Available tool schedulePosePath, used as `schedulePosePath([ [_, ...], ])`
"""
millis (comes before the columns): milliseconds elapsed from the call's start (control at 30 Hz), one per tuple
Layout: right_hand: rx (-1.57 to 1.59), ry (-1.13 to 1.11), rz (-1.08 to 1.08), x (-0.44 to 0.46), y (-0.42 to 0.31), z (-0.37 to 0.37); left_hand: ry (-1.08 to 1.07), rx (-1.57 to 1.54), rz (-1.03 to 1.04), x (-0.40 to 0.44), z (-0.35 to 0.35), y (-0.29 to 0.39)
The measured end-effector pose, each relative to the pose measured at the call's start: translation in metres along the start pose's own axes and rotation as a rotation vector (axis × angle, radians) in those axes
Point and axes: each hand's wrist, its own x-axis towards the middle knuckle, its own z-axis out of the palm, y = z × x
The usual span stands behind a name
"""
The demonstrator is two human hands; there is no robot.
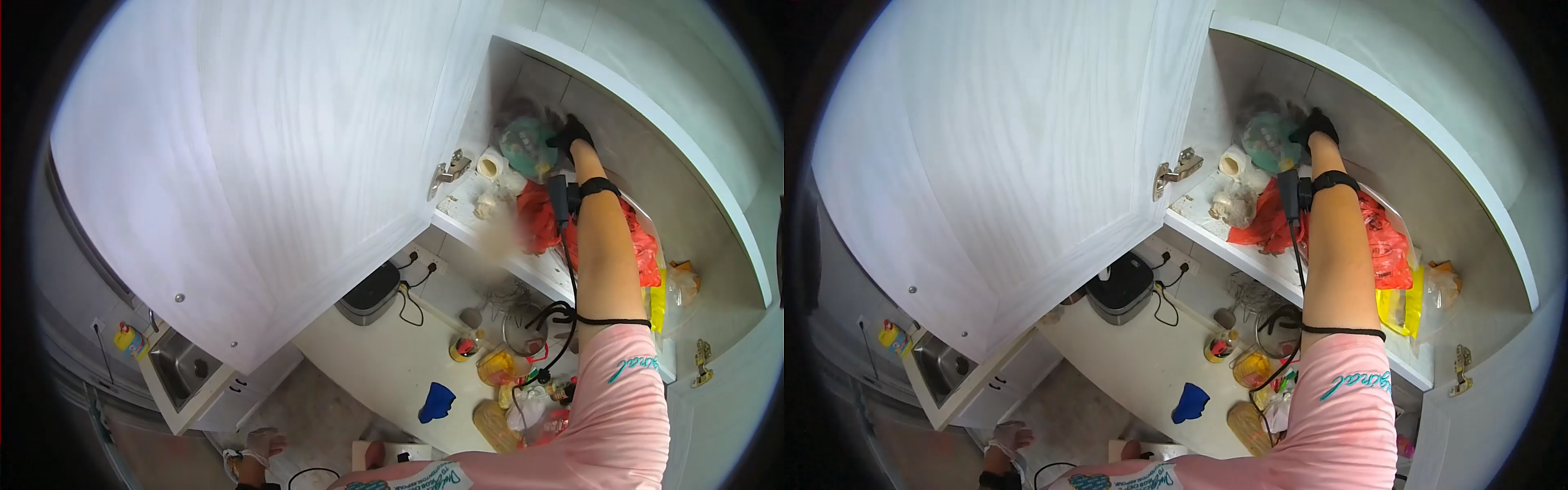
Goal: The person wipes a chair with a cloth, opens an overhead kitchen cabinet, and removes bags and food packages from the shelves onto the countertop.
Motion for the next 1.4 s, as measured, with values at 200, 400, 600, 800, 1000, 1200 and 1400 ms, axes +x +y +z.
schedulePosePath([
  [200,0.238,0.440,-0.047,-0.052,-0.018,-0.021,-0.055,0.075,0.037,0.013,0.023,0.015],
  [400,0.174,0.879,-0.913,-0.165,-0.005,-0.036,-0.179,0.251,0.080,0.024,0.083,0.040],
  [600,0.575,0.742,-0.863,-0.294,0.061,-0.048,-0.450,0.366,0.065,0.030,0.131,0.054],
  [800,1.050,-0.251,0.014,-0.478,0.144,0.018,-0.437,0.562,0.111,-0.004,0.187,0.043],
  [1000,0.265,-1.079,0.535,-0.668,0.293,0.182,-0.434,0.724,-0.067,0.009,0.185,0.013],
  [1200,0.012,-0.523,1.066,-0.727,0.393,0.201,-0.339,0.813,-0.028,-0.019,0.184,0.005],
  [1400,0.018,-0.005,1.145,-0.677,0.463,0.184,-0.320,0.805,-0.035,-0.027,0.174,-0.001],
])
